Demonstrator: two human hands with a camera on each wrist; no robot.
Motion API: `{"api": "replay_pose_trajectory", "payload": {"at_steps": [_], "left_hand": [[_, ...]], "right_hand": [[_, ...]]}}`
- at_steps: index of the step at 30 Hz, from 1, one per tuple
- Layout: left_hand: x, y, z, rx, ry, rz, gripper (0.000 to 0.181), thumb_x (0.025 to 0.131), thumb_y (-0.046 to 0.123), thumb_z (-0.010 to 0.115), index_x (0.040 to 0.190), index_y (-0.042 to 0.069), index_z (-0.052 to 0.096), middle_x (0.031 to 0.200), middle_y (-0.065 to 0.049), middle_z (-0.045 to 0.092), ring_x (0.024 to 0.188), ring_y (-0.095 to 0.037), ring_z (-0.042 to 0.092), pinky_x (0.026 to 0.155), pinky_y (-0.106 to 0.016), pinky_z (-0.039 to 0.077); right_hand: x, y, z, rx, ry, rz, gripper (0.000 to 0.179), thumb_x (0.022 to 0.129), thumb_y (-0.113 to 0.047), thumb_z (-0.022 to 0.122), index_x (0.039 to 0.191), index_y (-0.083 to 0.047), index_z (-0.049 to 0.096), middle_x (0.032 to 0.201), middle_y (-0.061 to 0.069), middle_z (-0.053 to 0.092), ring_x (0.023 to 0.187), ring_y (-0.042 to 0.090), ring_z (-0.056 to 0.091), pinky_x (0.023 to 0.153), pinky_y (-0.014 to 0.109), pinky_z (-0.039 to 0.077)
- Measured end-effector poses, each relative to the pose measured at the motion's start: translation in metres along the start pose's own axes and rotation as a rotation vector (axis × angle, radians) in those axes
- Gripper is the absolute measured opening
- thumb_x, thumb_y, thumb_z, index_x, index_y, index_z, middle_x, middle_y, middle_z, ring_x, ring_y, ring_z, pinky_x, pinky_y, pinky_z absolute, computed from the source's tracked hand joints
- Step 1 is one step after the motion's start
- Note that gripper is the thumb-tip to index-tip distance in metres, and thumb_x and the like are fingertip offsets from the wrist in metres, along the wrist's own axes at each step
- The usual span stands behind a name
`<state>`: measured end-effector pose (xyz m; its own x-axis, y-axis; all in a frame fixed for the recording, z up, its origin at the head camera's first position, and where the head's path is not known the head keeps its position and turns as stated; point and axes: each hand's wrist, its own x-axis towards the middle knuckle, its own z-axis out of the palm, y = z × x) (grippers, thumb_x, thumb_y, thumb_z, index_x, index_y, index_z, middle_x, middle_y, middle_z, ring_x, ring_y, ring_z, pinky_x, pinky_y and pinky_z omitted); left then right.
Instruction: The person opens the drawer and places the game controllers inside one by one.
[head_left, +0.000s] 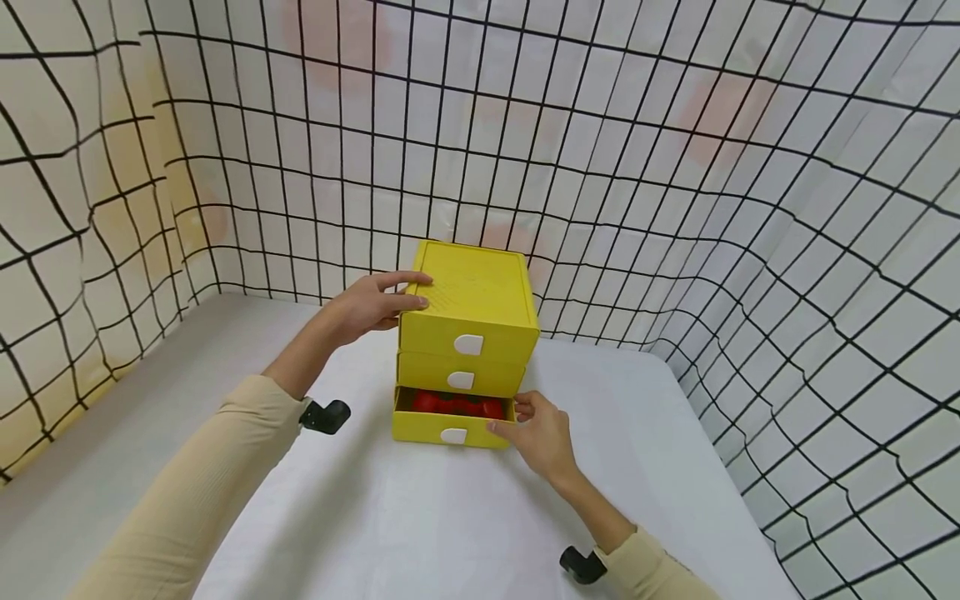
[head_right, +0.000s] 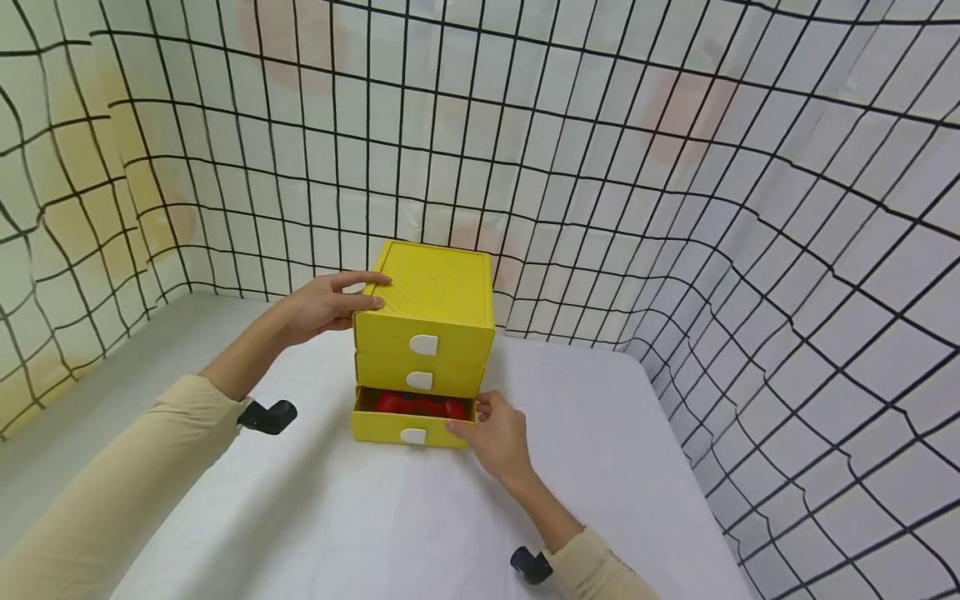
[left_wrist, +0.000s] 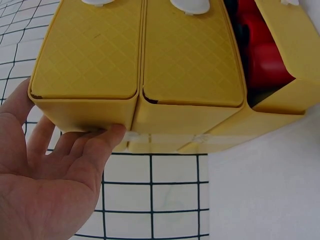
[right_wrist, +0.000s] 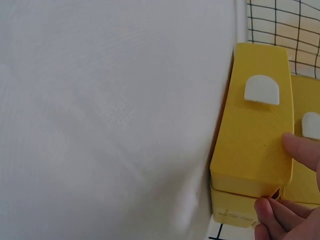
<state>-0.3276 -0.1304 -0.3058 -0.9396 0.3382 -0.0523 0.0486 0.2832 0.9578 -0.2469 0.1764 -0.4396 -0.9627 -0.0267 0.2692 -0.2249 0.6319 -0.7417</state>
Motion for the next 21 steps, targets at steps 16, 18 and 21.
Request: {"api": "replay_pose_trajectory", "payload": {"at_steps": [16, 18, 21], "left_hand": [[-0.0002, 0.0008, 0.0006, 0.022, 0.006, 0.0, 0.055, 0.097, 0.036, 0.07, 0.147, 0.027, 0.052, 0.15, -0.009, 0.051, 0.129, -0.029, 0.056, 0.116, -0.049, 0.038], [-0.0002, 0.0002, 0.0005, 0.019, 0.003, 0.0, 0.055, 0.097, 0.036, 0.07, 0.147, 0.027, 0.052, 0.149, -0.009, 0.052, 0.129, -0.029, 0.056, 0.116, -0.049, 0.038], [-0.0002, -0.0006, 0.0003, 0.024, 0.006, -0.001, 0.055, 0.096, 0.037, 0.071, 0.147, 0.027, 0.052, 0.144, -0.008, 0.055, 0.122, -0.025, 0.058, 0.114, -0.047, 0.041]], "right_hand": [[-0.0012, 0.0037, 0.0014, 0.021, -0.017, -0.003, 0.056, 0.08, -0.024, 0.087, 0.125, -0.002, 0.062, 0.121, 0.013, 0.071, 0.114, 0.034, 0.065, 0.095, 0.051, 0.053], [0.0003, 0.0048, 0.0032, 0.033, -0.006, -0.002, 0.053, 0.08, -0.023, 0.087, 0.121, -0.002, 0.062, 0.119, 0.012, 0.071, 0.113, 0.032, 0.066, 0.095, 0.049, 0.054], [0.0031, 0.0051, 0.0051, 0.042, 0.019, 0.001, 0.047, 0.079, -0.022, 0.088, 0.113, -0.002, 0.062, 0.112, 0.012, 0.072, 0.108, 0.031, 0.067, 0.093, 0.048, 0.054]]}}
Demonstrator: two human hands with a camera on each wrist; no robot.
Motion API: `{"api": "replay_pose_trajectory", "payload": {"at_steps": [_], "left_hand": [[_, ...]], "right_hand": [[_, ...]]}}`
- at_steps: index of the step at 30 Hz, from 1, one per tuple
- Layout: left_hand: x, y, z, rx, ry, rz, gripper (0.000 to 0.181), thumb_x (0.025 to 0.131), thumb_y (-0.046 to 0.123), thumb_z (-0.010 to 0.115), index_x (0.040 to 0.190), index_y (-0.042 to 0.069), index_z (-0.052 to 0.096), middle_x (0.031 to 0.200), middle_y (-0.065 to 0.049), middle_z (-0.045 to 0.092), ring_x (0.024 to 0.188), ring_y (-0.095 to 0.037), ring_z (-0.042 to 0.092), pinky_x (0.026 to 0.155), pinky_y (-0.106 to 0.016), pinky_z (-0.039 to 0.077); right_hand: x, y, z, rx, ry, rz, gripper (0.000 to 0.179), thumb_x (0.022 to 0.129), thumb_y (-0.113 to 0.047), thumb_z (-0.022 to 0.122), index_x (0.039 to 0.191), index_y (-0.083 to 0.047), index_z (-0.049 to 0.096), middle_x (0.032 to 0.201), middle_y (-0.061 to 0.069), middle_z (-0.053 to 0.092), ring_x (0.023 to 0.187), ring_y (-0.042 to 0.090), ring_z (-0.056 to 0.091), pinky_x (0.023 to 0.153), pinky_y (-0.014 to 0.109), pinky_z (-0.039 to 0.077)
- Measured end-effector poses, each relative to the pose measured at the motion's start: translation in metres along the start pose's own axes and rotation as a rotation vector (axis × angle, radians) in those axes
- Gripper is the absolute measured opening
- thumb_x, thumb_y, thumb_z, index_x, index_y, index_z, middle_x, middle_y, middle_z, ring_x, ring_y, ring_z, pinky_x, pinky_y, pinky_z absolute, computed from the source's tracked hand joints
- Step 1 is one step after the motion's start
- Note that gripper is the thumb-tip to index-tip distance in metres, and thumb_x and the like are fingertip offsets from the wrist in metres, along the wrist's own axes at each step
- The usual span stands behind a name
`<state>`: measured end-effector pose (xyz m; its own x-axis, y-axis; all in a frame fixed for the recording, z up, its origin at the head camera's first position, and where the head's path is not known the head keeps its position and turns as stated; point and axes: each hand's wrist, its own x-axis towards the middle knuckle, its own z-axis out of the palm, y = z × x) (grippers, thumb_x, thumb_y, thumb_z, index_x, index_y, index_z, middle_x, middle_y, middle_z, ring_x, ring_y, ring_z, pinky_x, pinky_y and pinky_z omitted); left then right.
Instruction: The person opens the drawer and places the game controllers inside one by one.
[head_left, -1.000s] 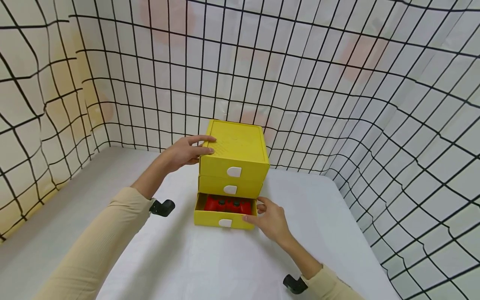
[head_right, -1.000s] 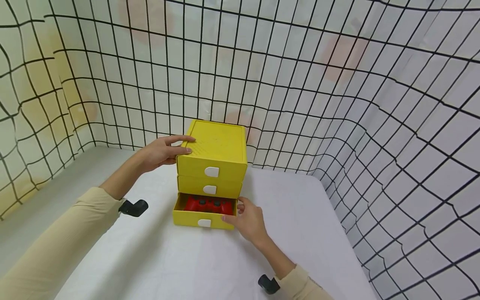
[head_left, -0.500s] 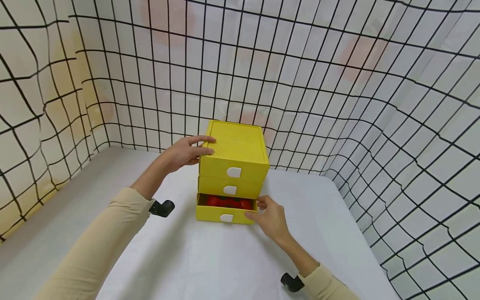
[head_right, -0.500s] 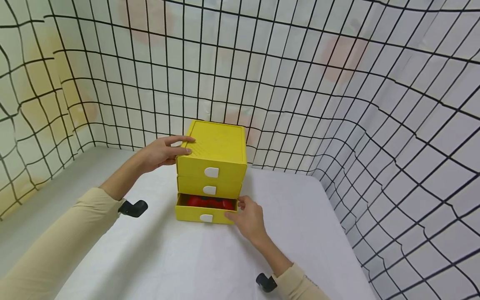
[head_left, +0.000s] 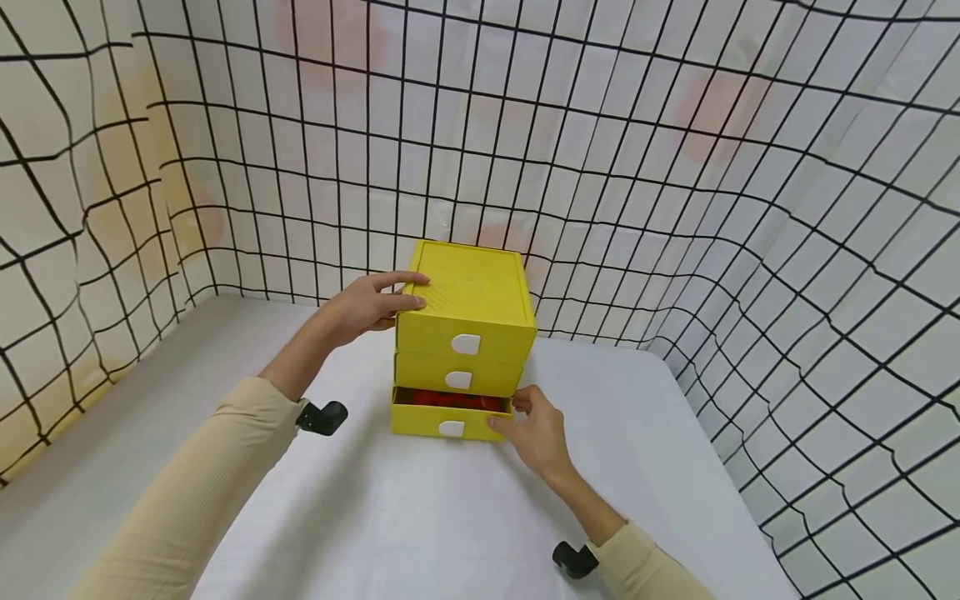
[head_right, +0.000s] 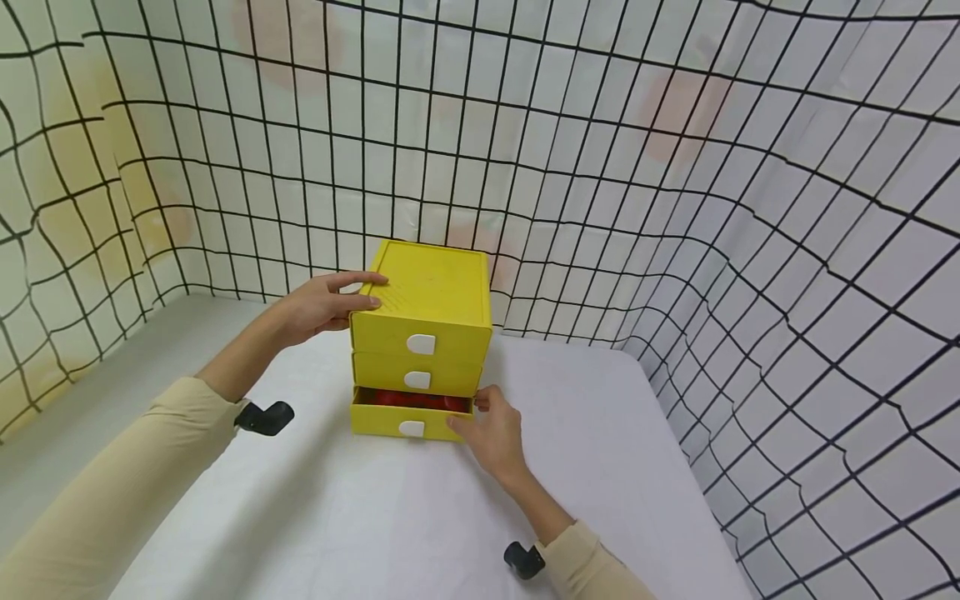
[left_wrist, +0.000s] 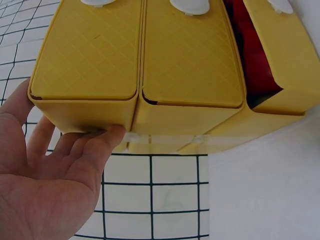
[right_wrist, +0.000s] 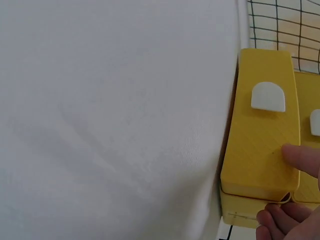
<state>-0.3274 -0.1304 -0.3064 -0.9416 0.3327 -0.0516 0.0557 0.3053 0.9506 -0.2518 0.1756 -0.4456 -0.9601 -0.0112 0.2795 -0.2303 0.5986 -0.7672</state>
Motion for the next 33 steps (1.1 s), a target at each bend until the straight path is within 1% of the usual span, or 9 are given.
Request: {"api": "replay_pose_trajectory", "payload": {"at_steps": [4, 6, 8, 11, 13, 15, 23, 30, 33], "left_hand": [[0.0, -0.001, 0.0, 0.01, 0.015, 0.0, 0.053, 0.096, 0.037, 0.071, 0.145, 0.028, 0.054, 0.123, -0.007, 0.059, 0.1, -0.021, 0.056, 0.1, -0.038, 0.046], [-0.001, -0.001, -0.001, 0.01, 0.018, 0.001, 0.052, 0.096, 0.037, 0.071, 0.145, 0.028, 0.055, 0.118, -0.004, 0.058, 0.096, -0.019, 0.054, 0.094, -0.035, 0.045], [-0.001, -0.001, -0.001, 0.001, 0.014, 0.002, 0.052, 0.096, 0.036, 0.071, 0.145, 0.028, 0.054, 0.111, -0.005, 0.055, 0.091, -0.018, 0.051, 0.092, -0.034, 0.043], [0.0, -0.001, 0.0, -0.006, 0.008, 0.0, 0.053, 0.096, 0.036, 0.071, 0.145, 0.028, 0.054, 0.114, -0.002, 0.057, 0.095, -0.018, 0.054, 0.096, -0.034, 0.044], [0.0, 0.0, 0.0, -0.013, 0.004, 0.0, 0.053, 0.096, 0.035, 0.071, 0.146, 0.028, 0.054, 0.113, -0.005, 0.057, 0.094, -0.019, 0.052, 0.096, -0.036, 0.044], [0.0, 0.001, 0.001, -0.013, 0.006, -0.001, 0.053, 0.096, 0.035, 0.072, 0.145, 0.028, 0.054, 0.117, -0.005, 0.058, 0.097, -0.019, 0.054, 0.098, -0.037, 0.044], [0.0, 0.005, 0.002, -0.019, 0.015, -0.02, 0.054, 0.096, 0.034, 0.072, 0.146, 0.028, 0.053, 0.135, -0.008, 0.061, 0.11, -0.023, 0.06, 0.107, -0.042, 0.045], [0.0, 0.003, 0.002, -0.027, 0.018, -0.018, 0.053, 0.097, 0.033, 0.071, 0.146, 0.028, 0.054, 0.121, -0.006, 0.059, 0.099, -0.019, 0.056, 0.092, -0.034, 0.045], [-0.001, 0.002, 0.002, -0.017, 0.018, -0.015, 0.053, 0.096, 0.034, 0.071, 0.147, 0.029, 0.054, 0.117, -0.004, 0.059, 0.098, -0.017, 0.056, 0.092, -0.033, 0.045]], "right_hand": [[0.005, 0.001, 0.004, -0.014, 0.032, 0.0, 0.043, 0.077, -0.022, 0.088, 0.104, -0.001, 0.062, 0.102, 0.012, 0.072, 0.101, 0.031, 0.067, 0.087, 0.045, 0.055], [0.007, 0.001, 0.005, -0.017, 0.046, -0.003, 0.042, 0.078, -0.022, 0.088, 0.102, -0.001, 0.061, 0.098, 0.012, 0.071, 0.098, 0.031, 0.066, 0.083, 0.042, 0.054], [0.009, 0.002, 0.007, -0.016, 0.061, -0.002, 0.041, 0.077, -0.022, 0.088, 0.099, 0.0, 0.06, 0.094, 0.012, 0.07, 0.093, 0.029, 0.066, 0.08, 0.039, 0.053], [0.012, 0.002, 0.008, -0.013, 0.089, -0.01, 0.04, 0.077, -0.021, 0.088, 0.095, 0.001, 0.059, 0.087, 0.011, 0.068, 0.083, 0.025, 0.062, 0.072, 0.034, 0.05], [0.015, 0.002, 0.009, -0.025, 0.106, -0.013, 0.04, 0.076, -0.021, 0.088, 0.092, 0.0, 0.058, 0.082, 0.01, 0.065, 0.077, 0.022, 0.06, 0.068, 0.031, 0.048], [0.018, 0.003, 0.009, -0.039, 0.121, -0.014, 0.041, 0.076, -0.022, 0.088, 0.09, 0.0, 0.057, 0.079, 0.009, 0.063, 0.072, 0.019, 0.057, 0.064, 0.03, 0.046], [0.024, 0.006, 0.011, -0.075, 0.151, -0.006, 0.042, 0.074, -0.026, 0.09, 0.087, -0.002, 0.058, 0.075, 0.006, 0.062, 0.067, 0.019, 0.058, 0.061, 0.03, 0.046], [0.025, 0.007, 0.012, -0.093, 0.144, -0.016, 0.042, 0.073, -0.027, 0.091, 0.085, -0.004, 0.058, 0.073, 0.006, 0.063, 0.066, 0.018, 0.058, 0.06, 0.03, 0.046], [0.025, 0.007, 0.012, -0.102, 0.141, -0.015, 0.041, 0.073, -0.027, 0.091, 0.084, -0.005, 0.058, 0.072, 0.005, 0.063, 0.065, 0.017, 0.058, 0.059, 0.03, 0.046]]}}
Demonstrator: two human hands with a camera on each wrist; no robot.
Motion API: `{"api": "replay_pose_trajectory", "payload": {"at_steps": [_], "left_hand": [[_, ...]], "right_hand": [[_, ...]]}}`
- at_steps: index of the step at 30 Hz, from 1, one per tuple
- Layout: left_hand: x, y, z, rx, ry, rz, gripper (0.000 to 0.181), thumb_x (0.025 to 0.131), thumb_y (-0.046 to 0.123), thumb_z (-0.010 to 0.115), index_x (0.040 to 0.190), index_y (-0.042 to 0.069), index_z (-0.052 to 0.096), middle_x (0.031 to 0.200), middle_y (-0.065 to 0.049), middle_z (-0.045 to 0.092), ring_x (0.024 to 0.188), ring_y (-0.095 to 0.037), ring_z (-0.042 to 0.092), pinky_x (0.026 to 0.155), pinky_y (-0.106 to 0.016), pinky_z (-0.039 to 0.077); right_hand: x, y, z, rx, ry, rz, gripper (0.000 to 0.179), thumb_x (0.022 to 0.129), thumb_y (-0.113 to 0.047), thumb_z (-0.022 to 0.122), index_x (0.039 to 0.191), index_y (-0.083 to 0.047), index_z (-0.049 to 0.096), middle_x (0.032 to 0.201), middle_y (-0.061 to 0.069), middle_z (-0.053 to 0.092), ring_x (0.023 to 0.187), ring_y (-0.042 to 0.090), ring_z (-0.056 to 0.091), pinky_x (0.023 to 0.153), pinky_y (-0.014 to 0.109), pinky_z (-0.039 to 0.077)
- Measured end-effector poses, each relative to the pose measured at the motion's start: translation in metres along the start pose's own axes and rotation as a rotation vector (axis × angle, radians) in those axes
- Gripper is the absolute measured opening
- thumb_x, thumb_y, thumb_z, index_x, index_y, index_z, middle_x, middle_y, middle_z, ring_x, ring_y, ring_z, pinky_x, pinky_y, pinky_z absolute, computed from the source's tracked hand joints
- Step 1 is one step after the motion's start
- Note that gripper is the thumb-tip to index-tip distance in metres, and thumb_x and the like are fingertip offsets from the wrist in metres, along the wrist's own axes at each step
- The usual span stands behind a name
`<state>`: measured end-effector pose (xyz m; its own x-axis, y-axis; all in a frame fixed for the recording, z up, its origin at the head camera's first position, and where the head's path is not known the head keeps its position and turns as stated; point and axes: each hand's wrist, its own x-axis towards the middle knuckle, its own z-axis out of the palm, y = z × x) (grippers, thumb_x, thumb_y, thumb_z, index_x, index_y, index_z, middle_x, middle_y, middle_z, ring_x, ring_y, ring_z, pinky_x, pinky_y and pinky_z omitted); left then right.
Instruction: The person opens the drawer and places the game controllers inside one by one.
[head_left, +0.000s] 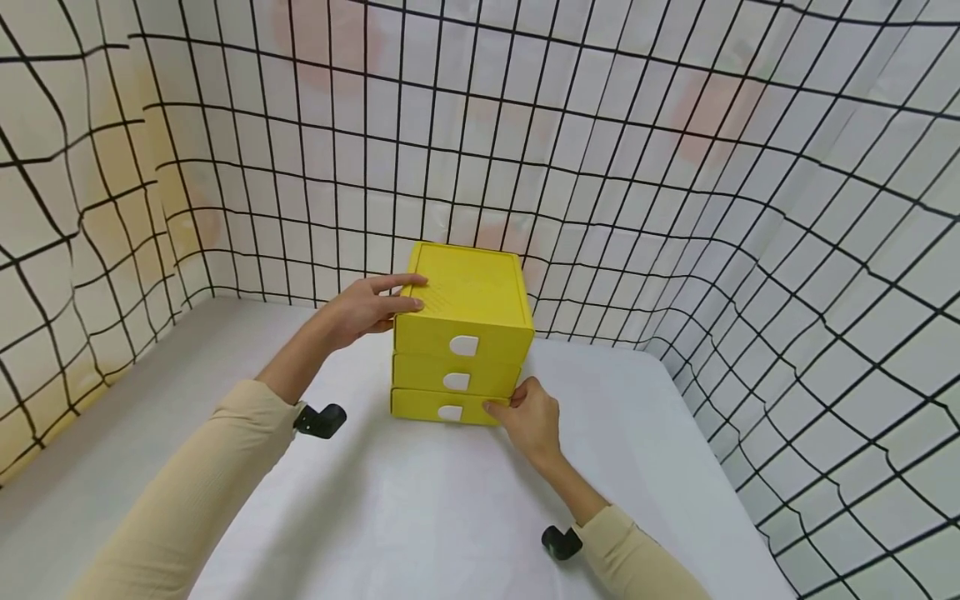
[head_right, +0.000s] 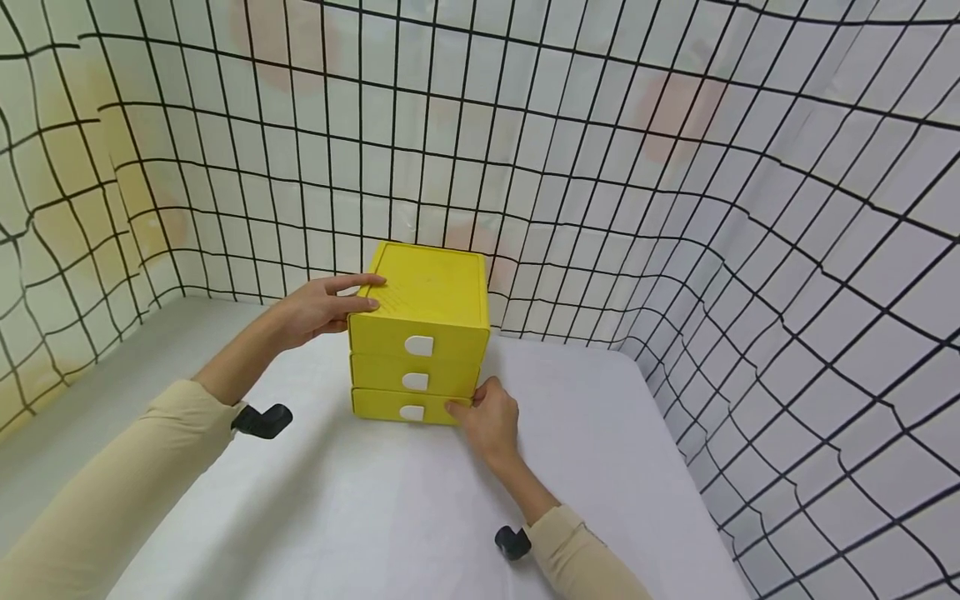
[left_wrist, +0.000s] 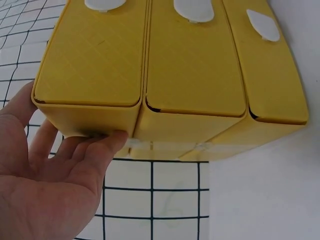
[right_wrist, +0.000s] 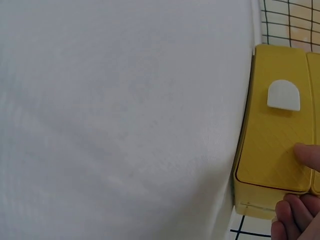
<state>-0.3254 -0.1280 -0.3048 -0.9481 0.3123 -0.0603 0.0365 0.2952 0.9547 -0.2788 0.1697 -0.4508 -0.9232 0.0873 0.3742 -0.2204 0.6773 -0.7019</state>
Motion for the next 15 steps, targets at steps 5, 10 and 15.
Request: {"api": "replay_pose_trajectory", "payload": {"at_steps": [5, 10, 15], "left_hand": [[-0.0006, 0.0013, -0.0008, 0.0, 0.004, -0.001, 0.055, 0.095, 0.034, 0.072, 0.147, 0.029, 0.053, 0.123, -0.005, 0.059, 0.105, -0.02, 0.057, 0.106, -0.041, 0.045], [-0.0014, 0.0032, -0.0009, -0.017, -0.009, 0.0, 0.055, 0.097, 0.032, 0.071, 0.149, 0.028, 0.052, 0.14, -0.01, 0.057, 0.124, -0.027, 0.057, 0.115, -0.048, 0.039], [-0.0002, 0.0012, 0.0, -0.001, -0.01, 0.004, 0.055, 0.097, 0.033, 0.07, 0.149, 0.028, 0.051, 0.146, -0.009, 0.053, 0.131, -0.029, 0.055, 0.117, -0.049, 0.037]], "right_hand": [[0.0017, -0.0018, -0.0007, 0.012, -0.002, -0.005, 0.041, 0.072, -0.026, 0.091, 0.083, -0.005, 0.059, 0.07, 0.005, 0.064, 0.063, 0.016, 0.06, 0.057, 0.03, 0.048], [0.0037, -0.002, -0.0006, 0.013, -0.001, -0.005, 0.042, 0.072, -0.026, 0.092, 0.083, -0.003, 0.059, 0.07, 0.006, 0.065, 0.062, 0.015, 0.061, 0.055, 0.029, 0.048], [0.0036, -0.0025, -0.0023, -0.006, -0.031, 0.008, 0.042, 0.073, -0.028, 0.091, 0.084, -0.004, 0.058, 0.072, 0.005, 0.065, 0.064, 0.016, 0.06, 0.056, 0.029, 0.047]]}}
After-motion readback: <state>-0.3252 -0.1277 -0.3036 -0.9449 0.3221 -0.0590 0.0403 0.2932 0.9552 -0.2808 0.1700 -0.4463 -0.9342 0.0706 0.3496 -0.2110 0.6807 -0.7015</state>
